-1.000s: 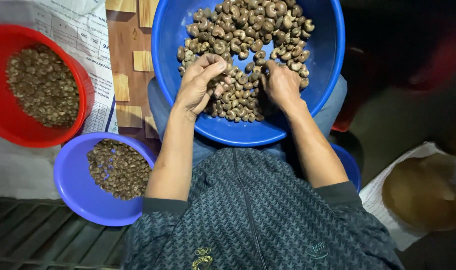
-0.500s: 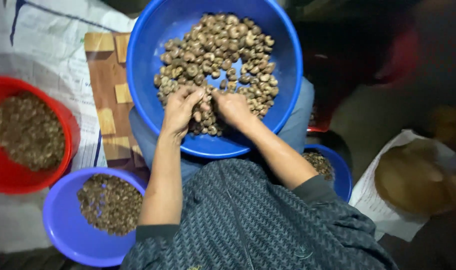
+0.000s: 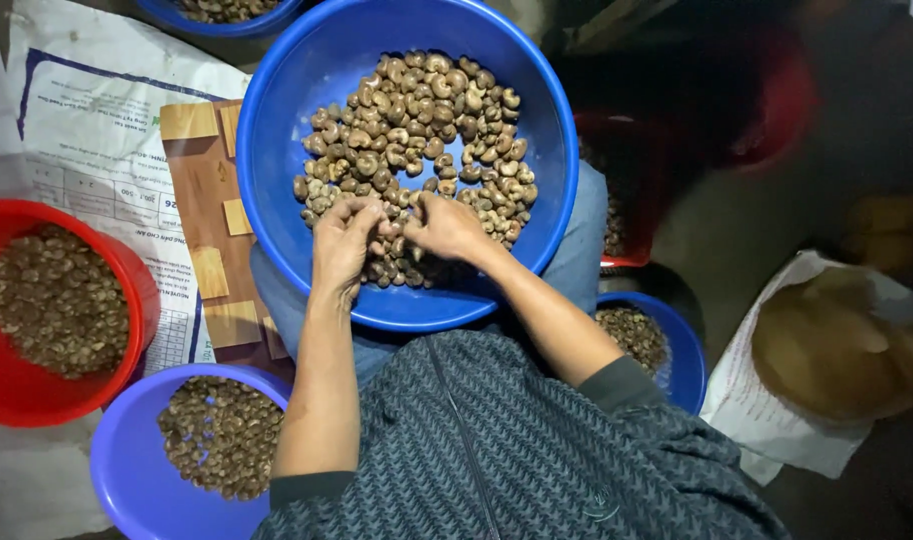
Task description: Manually sorting nuts from a large blue basin into smaller red and purple bowls based on quality or size.
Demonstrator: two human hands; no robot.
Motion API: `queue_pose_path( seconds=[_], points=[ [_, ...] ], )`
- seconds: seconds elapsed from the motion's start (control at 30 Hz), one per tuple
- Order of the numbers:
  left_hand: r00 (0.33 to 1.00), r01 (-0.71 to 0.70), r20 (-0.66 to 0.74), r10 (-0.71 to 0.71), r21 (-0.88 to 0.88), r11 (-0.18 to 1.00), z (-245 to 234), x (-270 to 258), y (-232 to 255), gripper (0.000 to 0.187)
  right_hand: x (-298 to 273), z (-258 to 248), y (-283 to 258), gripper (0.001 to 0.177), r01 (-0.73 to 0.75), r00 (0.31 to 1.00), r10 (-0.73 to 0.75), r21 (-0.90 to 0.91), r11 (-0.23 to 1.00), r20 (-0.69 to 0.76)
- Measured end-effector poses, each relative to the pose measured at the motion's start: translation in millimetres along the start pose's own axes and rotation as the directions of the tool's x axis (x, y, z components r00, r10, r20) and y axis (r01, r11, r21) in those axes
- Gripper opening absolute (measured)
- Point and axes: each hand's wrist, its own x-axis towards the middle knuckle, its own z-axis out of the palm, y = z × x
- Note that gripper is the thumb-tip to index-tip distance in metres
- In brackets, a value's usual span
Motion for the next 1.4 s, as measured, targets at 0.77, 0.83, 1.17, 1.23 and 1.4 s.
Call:
queue_pose_path(
  seconds=[0.77,0.83,1.17,1.23,1.4],
  points=[
    [0.772,-0.626,0.236,0.591,0.445,0.641,39,-46,35,0.017,-134,-106,15,0.027,0.051,0.987,0.136,0.970,0.239,-0.086],
    [0.834,-0.549,0.269,0.482,0.492,0.676,28,-51,40,0.018,-159,-116,57,0.025,0.093,0.974,0.163,0.939,0.331,-0.154],
    [0.925,-0.338,0.372,0.071,0.727,0.597,-1,-27,-17,0.026,-245,28,341,0.022,-0.108,0.716,0.691,0.962,0.250,-0.099],
    [0.925,-0.339,0.375,0.064,0.736,0.585,1,-26,-13,0.027,-268,70,392,0.020,-0.195,0.665,0.747,0.962,0.190,-0.013],
    [0.928,-0.322,0.371,0.028,0.763,0.561,3,-24,-8,0.028,-317,142,482,0.037,-0.361,0.476,0.875,0.927,0.100,0.092]
  ],
)
